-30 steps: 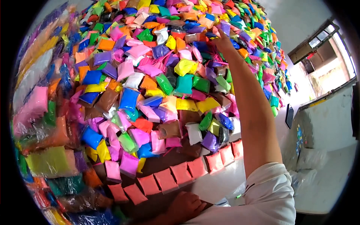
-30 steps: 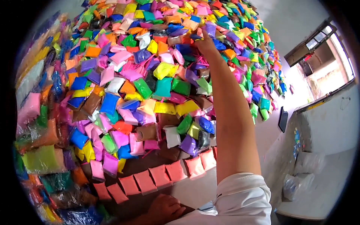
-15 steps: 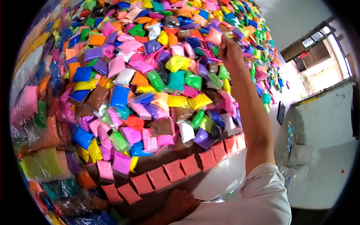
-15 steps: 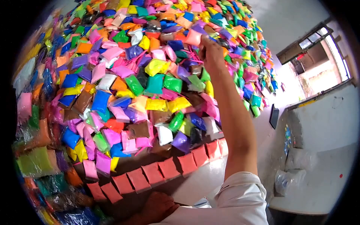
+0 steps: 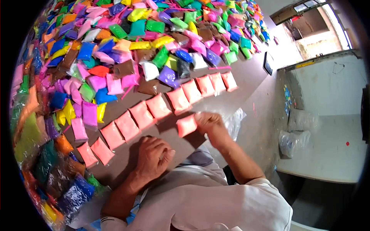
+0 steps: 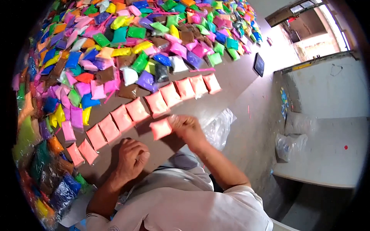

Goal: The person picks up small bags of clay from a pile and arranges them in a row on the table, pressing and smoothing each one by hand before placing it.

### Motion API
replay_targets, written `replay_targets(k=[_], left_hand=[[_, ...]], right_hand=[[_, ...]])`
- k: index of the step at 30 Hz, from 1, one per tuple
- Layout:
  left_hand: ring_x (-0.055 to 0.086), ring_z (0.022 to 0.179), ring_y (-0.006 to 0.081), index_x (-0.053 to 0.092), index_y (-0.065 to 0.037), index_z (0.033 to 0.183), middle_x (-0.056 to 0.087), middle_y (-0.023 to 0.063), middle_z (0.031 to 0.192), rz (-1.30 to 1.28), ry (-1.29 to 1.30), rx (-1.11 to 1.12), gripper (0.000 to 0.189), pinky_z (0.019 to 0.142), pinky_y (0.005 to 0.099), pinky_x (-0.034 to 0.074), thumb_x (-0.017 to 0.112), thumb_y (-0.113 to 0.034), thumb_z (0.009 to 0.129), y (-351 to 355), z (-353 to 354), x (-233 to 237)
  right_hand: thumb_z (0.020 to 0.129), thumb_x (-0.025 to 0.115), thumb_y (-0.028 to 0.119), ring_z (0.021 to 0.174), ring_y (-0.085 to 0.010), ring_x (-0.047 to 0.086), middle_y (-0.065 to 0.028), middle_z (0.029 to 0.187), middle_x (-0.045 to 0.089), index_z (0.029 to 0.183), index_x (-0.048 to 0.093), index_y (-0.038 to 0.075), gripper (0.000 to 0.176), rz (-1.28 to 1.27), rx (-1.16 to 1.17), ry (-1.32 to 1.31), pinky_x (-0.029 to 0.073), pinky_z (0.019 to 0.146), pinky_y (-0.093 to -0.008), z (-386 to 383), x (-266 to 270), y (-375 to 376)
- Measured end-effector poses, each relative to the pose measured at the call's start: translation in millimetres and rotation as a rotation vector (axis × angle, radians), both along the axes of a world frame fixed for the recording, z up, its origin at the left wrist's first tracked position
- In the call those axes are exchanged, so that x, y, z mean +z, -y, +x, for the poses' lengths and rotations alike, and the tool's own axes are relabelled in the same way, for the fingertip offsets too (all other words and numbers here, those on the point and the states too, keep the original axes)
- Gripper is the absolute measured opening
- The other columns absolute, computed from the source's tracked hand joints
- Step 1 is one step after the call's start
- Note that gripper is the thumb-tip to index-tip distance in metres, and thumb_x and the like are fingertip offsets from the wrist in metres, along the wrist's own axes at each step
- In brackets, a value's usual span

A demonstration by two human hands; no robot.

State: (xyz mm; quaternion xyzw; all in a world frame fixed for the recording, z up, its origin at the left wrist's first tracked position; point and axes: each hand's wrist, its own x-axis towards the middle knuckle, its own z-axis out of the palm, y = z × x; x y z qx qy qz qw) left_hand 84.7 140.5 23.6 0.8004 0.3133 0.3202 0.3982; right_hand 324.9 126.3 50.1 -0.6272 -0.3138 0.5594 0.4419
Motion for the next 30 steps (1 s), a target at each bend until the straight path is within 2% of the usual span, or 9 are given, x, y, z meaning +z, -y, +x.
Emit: replay_targets(k=[4,5,8,10,13,15,22,25,30], left_hand=[[0.057,0.078,0.0292,0.061,-0.006,0.078,0.063,0.0083,0.081,0.032,-0.053,-0.025,0.028,0.073,0.0416,0.038,0.061,-0.031,0.091,0.2,2.0,9.9],[0.057,0.075,0.0263,0.061,-0.009,0.077,0.062,0.0048,0.077,0.059,-0.06,-0.031,0.025,0.071,0.0406,0.037,0.067,-0.031,0.087,0.5,3.2,7.1],[0.057,0.076,0.0269,0.061,-0.009,0.077,0.062,0.0058,0.077,0.105,-0.09,-0.001,0.023,0.072,0.041,0.038,0.068,-0.029,0.086,3.0,5.8,9.0],[0.056,0.079,0.0283,0.063,-0.007,0.08,0.062,0.0085,0.08,0.126,-0.114,0.019,0.02,0.073,0.0415,0.039,0.067,-0.026,0.086,4.3,7.8,11.2],[0.056,0.079,0.0284,0.065,-0.005,0.086,0.063,0.0086,0.083,0.109,-0.132,0.01,0.018,0.074,0.0408,0.04,0.064,-0.023,0.089,4.0,4.9,7.0],[0.058,0.082,0.0279,0.067,-0.004,0.093,0.065,0.0083,0.087,0.094,-0.163,-0.006,0.018,0.076,0.0401,0.04,0.061,-0.021,0.091,4.1,3.1,2.5],[0.056,0.078,0.0267,0.068,-0.004,0.09,0.062,0.0078,0.081,0.078,-0.101,0.017,0.023,0.074,0.0401,0.038,0.064,-0.026,0.091,5.8,4.6,-1.3],[0.056,0.077,0.0267,0.068,-0.004,0.087,0.062,0.0076,0.08,0.037,-0.143,-0.007,0.025,0.075,0.0404,0.039,0.066,-0.029,0.089,4.0,2.8,4.9],[0.056,0.076,0.0272,0.068,-0.006,0.08,0.063,0.009,0.078,0.09,-0.076,0.01,0.028,0.073,0.0406,0.04,0.069,-0.033,0.086,4.9,2.8,-0.4]], right_hand=[[0.099,0.064,0.024,0.062,-0.0043,0.036,0.0084,0.064,0.042,0.068,0.053,0.004,0.039,0.391,0.081,0.18,0.03,0.053,-0.0247,-28.8,-0.7,26.1],[0.099,0.064,0.023,0.064,-0.0041,0.036,0.009,0.066,0.042,0.069,0.053,0.003,0.038,0.45,0.082,0.222,0.031,0.054,-0.0247,-30.9,2.1,27.4],[0.098,0.065,0.024,0.066,-0.0035,0.036,0.0088,0.071,0.045,0.069,0.055,0.003,0.037,0.1,0.193,-0.016,0.031,0.055,-0.0241,-22.2,12.9,25.0],[0.098,0.065,0.028,0.059,-0.0025,0.039,0.0077,0.063,0.047,0.068,0.055,0.007,0.038,0.145,0.166,-0.017,0.03,0.051,-0.0223,-28.9,6.0,21.0],[0.099,0.064,0.03,0.063,-0.0014,0.038,0.0091,0.069,0.048,0.078,0.062,0.006,0.032,0.084,0.27,-0.077,0.029,0.052,-0.0221,-20.9,-1.0,18.4],[0.096,0.068,0.029,0.068,-0.002,0.045,0.0077,0.076,0.056,0.087,0.065,0.003,0.027,0.049,0.294,-0.118,0.035,0.057,-0.0217,-23.5,10.4,17.5],[0.092,0.073,0.018,0.079,-0.0037,0.053,0.0047,0.09,0.063,0.1,0.067,0.001,0.02,0.107,0.333,-0.191,0.044,0.069,-0.0213,-24.5,-10.3,20.1],[0.09,0.075,0.015,0.073,-0.0028,0.051,0.0058,0.084,0.062,0.096,0.066,0.002,0.017,0.233,0.313,-0.185,0.042,0.063,-0.0211,-27.4,-5.5,21.8],[0.085,0.079,0.011,0.068,-0.0019,0.051,0.0058,0.079,0.06,0.101,0.068,0.003,0.021,0.153,0.447,-0.277,0.041,0.058,-0.02,-7.5,-16.0,22.9]])
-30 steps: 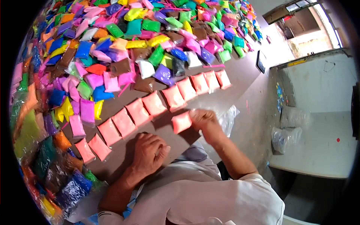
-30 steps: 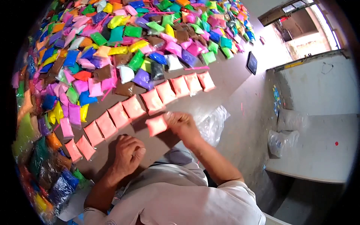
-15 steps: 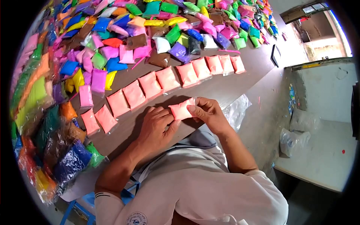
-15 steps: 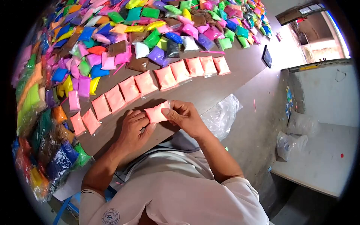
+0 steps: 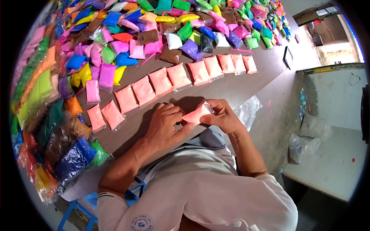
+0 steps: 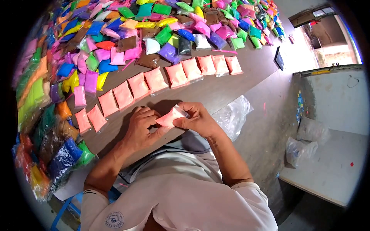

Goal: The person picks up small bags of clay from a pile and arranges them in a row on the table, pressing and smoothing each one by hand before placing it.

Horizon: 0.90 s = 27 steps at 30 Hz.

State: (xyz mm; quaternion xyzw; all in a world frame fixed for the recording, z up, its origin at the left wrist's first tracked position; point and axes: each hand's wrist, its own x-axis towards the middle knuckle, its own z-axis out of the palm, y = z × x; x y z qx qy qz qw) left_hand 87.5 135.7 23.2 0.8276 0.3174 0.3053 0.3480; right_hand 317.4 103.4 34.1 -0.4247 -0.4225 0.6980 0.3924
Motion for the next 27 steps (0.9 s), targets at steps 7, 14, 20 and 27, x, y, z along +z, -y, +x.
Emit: replay_targets(k=[7,14,20,27], left_hand=[[0.058,0.079,0.0287,0.066,-0.005,0.077,0.063,0.01,0.078,0.022,0.009,-0.024,0.027,0.075,0.0427,0.04,0.068,-0.031,0.083,-0.6,-1.1,-1.7],[0.059,0.077,0.0296,0.067,-0.008,0.078,0.065,0.0109,0.078,-0.085,0.0,-0.025,0.031,0.073,0.0435,0.039,0.063,-0.037,0.088,-3.3,0.5,0.5],[0.06,0.076,0.0283,0.071,-0.012,0.082,0.067,0.009,0.081,-0.107,0.042,-0.071,0.039,0.074,0.0433,0.038,0.055,-0.045,0.096,-5.0,-1.2,-3.9],[0.054,0.075,0.029,0.067,-0.006,0.081,0.064,0.0121,0.083,-0.057,-0.042,-0.064,0.048,0.072,0.042,0.036,0.049,-0.046,0.099,-3.3,-3.5,-1.2]], right_hand=[[0.087,0.078,0.014,0.066,-0.0021,0.05,0.005,0.079,0.061,0.105,0.068,0.002,0.024,-0.098,0.044,-0.029,0.039,0.055,-0.0195,-31.5,19.7,-3.7],[0.094,0.07,0.031,0.059,-0.0027,0.049,0.0031,0.073,0.061,0.101,0.067,0.006,0.026,-0.131,0.026,-0.027,0.035,0.048,-0.0207,-32.4,2.5,-3.9],[0.094,0.069,0.037,0.059,-0.0042,0.055,0.0025,0.072,0.062,0.094,0.065,0.006,0.032,-0.189,-0.011,0.066,0.045,0.05,-0.0193,-39.6,20.4,-13.0],[0.094,0.069,0.035,0.051,-0.0037,0.046,0.004,0.062,0.054,0.081,0.063,0.007,0.032,-0.054,0.0,0.045,0.033,0.044,-0.0218,-36.3,4.3,-5.8]])
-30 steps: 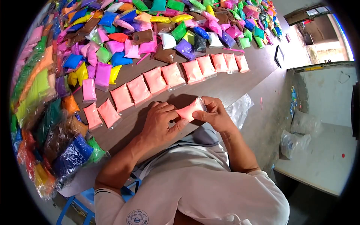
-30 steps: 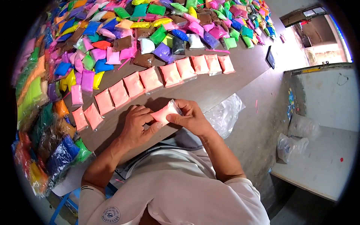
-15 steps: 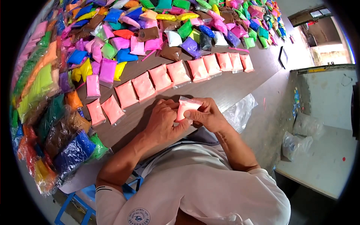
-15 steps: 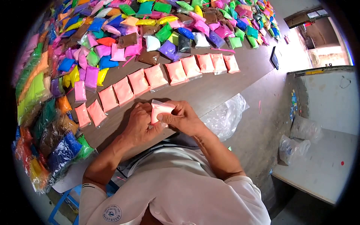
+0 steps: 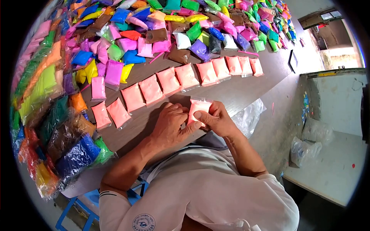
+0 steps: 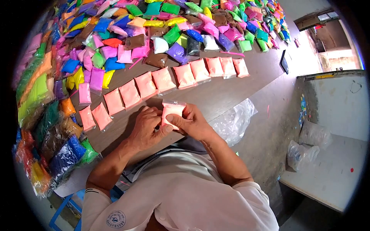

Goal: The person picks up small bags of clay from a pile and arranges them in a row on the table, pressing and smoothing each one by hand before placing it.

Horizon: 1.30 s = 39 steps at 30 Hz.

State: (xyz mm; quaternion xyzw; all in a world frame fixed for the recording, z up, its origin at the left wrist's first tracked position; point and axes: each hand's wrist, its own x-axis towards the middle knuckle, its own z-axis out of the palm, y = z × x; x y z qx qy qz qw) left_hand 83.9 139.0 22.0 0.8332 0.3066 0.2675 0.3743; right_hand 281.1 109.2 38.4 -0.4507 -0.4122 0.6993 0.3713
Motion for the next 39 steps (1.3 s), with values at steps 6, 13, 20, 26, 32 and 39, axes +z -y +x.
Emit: replay_targets(k=[6,13,20,26,32,39], left_hand=[[0.054,0.072,0.0297,0.067,-0.009,0.079,0.062,0.0102,0.074,-0.044,0.141,0.025,0.043,0.072,0.0426,0.037,0.046,-0.039,0.102,0.1,1.7,-4.1],[0.054,0.071,0.0298,0.066,-0.009,0.079,0.064,0.0075,0.073,-0.087,0.145,0.024,0.047,0.072,0.0418,0.037,0.039,-0.038,0.104,-1.2,2.3,-0.2],[0.054,0.072,0.028,0.063,-0.007,0.074,0.063,0.0063,0.074,-0.091,0.11,0.026,0.049,0.072,0.0403,0.038,0.039,-0.038,0.104,-2.1,1.2,1.3],[0.054,0.07,0.0291,0.063,-0.005,0.074,0.06,0.0091,0.07,-0.128,0.23,0.044,0.044,0.07,0.0411,0.037,0.046,-0.035,0.102,-2.7,1.2,-3.7],[0.054,0.067,0.0307,0.057,-0.002,0.071,0.058,0.0118,0.068,-0.106,0.177,0.046,0.045,0.068,0.0418,0.038,0.055,-0.038,0.098,-4.4,-1.0,-0.7],[0.055,0.065,0.0332,0.057,-0.001,0.077,0.056,0.0144,0.067,-0.149,0.32,0.14,0.04,0.066,0.0435,0.04,0.057,-0.035,0.098,-2.7,1.1,-6.7]], right_hand=[[0.099,0.056,0.048,0.051,-0.0057,0.049,0.0011,0.066,0.058,0.087,0.065,0.006,0.045,-0.127,-0.056,-0.031,0.036,0.044,-0.0217,-0.1,3.9,-0.6],[0.095,0.05,0.066,0.052,-0.0073,0.054,0.0008,0.066,0.058,0.091,0.067,0.005,0.063,-0.201,0.112,0.088,0.042,0.045,-0.0204,6.9,7.0,-5.4],[0.096,0.058,0.055,0.049,-0.0048,0.044,0.0026,0.065,0.053,0.085,0.065,0.006,0.051,-0.104,0.212,0.098,0.032,0.041,-0.0212,7.3,14.1,-8.9],[0.097,0.063,0.043,0.049,-0.0036,0.037,0.0046,0.065,0.048,0.085,0.063,0.007,0.038,-0.107,0.228,0.009,0.025,0.042,-0.0212,15.0,11.6,-5.2],[0.093,0.067,0.044,0.048,-0.004,0.038,0.0048,0.062,0.047,0.075,0.057,0.01,0.039,-0.254,0.456,0.088,0.026,0.043,-0.0232,17.9,21.0,-21.0],[0.089,0.076,0.029,0.059,-0.0055,0.054,0.0014,0.076,0.062,0.095,0.063,0.004,0.029,-0.036,0.124,0.044,0.041,0.048,-0.0211,2.5,10.0,-4.9]])
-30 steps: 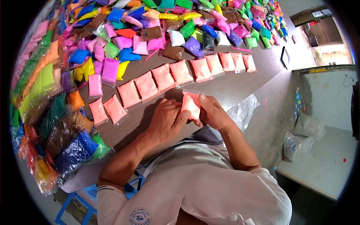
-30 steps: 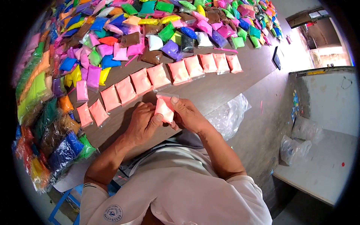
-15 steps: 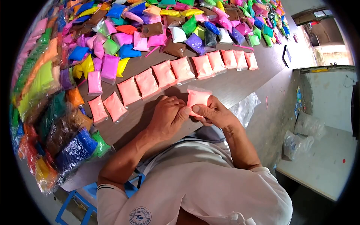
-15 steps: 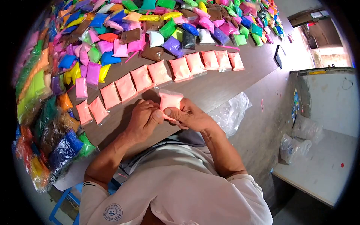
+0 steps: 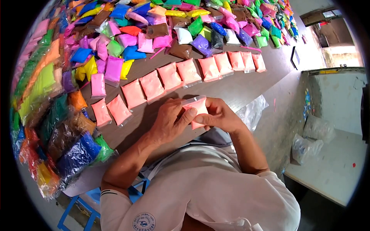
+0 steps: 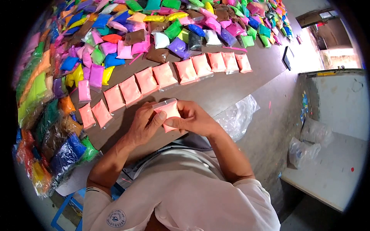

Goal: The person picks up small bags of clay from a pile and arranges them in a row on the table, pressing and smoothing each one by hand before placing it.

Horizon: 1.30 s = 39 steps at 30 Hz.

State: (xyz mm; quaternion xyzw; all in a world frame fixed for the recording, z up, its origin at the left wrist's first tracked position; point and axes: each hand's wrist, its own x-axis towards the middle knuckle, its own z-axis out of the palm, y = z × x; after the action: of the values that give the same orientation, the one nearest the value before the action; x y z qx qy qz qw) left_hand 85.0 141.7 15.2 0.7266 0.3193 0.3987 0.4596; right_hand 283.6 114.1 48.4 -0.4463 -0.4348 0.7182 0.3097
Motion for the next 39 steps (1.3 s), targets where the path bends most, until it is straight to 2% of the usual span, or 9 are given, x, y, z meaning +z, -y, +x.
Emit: replay_targets(k=[1,4,6,8,15,18,25,34,39], left_hand=[[0.056,0.066,0.033,0.058,0.0,0.08,0.058,0.0143,0.068,-0.012,-0.019,-0.005,0.039,0.067,0.043,0.041,0.057,-0.035,0.099,-0.1,-1.3,0.4],[0.057,0.071,0.0315,0.062,0.0,0.09,0.06,0.0135,0.075,-0.062,-0.039,-0.039,0.035,0.07,0.041,0.042,0.057,-0.033,0.099,0.5,-2.3,3.7],[0.056,0.078,0.0294,0.064,0.0,0.099,0.062,0.0126,0.085,-0.107,-0.007,-0.074,0.034,0.073,0.0393,0.041,0.059,-0.033,0.098,1.1,-1.5,8.4],[0.056,0.076,0.0274,0.066,-0.001,0.094,0.062,0.0109,0.081,-0.01,-0.078,-0.112,0.032,0.072,0.038,0.04,0.064,-0.033,0.094,-0.2,-2.5,7.4],[0.063,0.079,0.0284,0.07,-0.006,0.088,0.067,0.0097,0.081,0.076,-0.163,-0.137,0.031,0.074,0.0411,0.043,0.073,-0.037,0.082,-1.7,-1.2,12.9],[0.056,0.074,0.0295,0.068,-0.007,0.087,0.062,0.0096,0.078,0.123,-0.168,-0.13,0.028,0.071,0.04,0.039,0.072,-0.034,0.083,-1.1,-0.2,11.3],[0.059,0.076,0.0303,0.069,-0.006,0.088,0.065,0.0111,0.08,0.101,-0.188,-0.125,0.029,0.073,0.0421,0.041,0.071,-0.035,0.084,-0.7,-0.5,5.5],[0.058,0.077,0.0272,0.067,-0.003,0.082,0.065,0.0108,0.081,0.073,-0.163,-0.144,0.036,0.072,0.0388,0.039,0.066,-0.039,0.087,-2.1,-2.3,8.7],[0.056,0.074,0.0263,0.066,-0.003,0.078,0.063,0.0098,0.078,0.096,-0.181,-0.125,0.037,0.07,0.039,0.038,0.065,-0.039,0.089,-0.8,-1.0,4.1]], right_hand=[[0.087,0.078,0.019,0.063,-0.0062,0.057,-0.0017,0.083,0.068,0.099,0.064,0.002,0.025,0.016,-0.006,-0.063,0.045,0.05,-0.0204,-0.7,4.0,2.9],[0.088,0.077,0.017,0.066,-0.0064,0.06,-0.0036,0.088,0.07,0.101,0.064,0.002,0.025,-0.103,-0.165,0.006,0.046,0.051,-0.0199,-10.2,25.0,15.8],[0.088,0.076,0.011,0.07,-0.0046,0.058,-0.0002,0.09,0.067,0.106,0.064,0.0,0.025,-0.017,-0.215,-0.035,0.046,0.057,-0.0197,-1.3,12.3,20.1],[0.088,0.075,0.009,0.071,-0.0036,0.056,0.0018,0.089,0.065,0.108,0.064,-0.001,0.025,0.145,-0.262,-0.052,0.045,0.06,-0.0199,4.5,1.4,19.7],[0.09,0.073,0.013,0.077,-0.0039,0.051,0.0037,0.088,0.061,0.098,0.068,-0.002,0.018,0.091,-0.132,-0.01,0.043,0.065,-0.0207,20.8,11.0,16.7],[0.094,0.07,0.016,0.077,-0.0058,0.052,0.001,0.087,0.059,0.097,0.067,-0.002,0.018,0.164,-0.097,0.061,0.043,0.066,-0.0231,14.3,20.4,15.0],[0.095,0.069,0.019,0.074,-0.0082,0.044,-0.0012,0.081,0.051,0.092,0.066,-0.002,0.021,0.4,-0.253,0.197,0.036,0.062,-0.0264,-1.0,9.2,14.8],[0.095,0.068,0.02,0.077,-0.0124,0.047,-0.0037,0.08,0.054,0.089,0.067,-0.002,0.023,0.465,-0.167,0.143,0.038,0.067,-0.0286,1.4,9.1,9.6],[0.095,0.067,0.018,0.08,-0.0139,0.05,-0.0049,0.083,0.057,0.089,0.068,-0.002,0.021,0.403,-0.246,0.13,0.041,0.07,-0.0288,-2.7,-10.1,14.1]])
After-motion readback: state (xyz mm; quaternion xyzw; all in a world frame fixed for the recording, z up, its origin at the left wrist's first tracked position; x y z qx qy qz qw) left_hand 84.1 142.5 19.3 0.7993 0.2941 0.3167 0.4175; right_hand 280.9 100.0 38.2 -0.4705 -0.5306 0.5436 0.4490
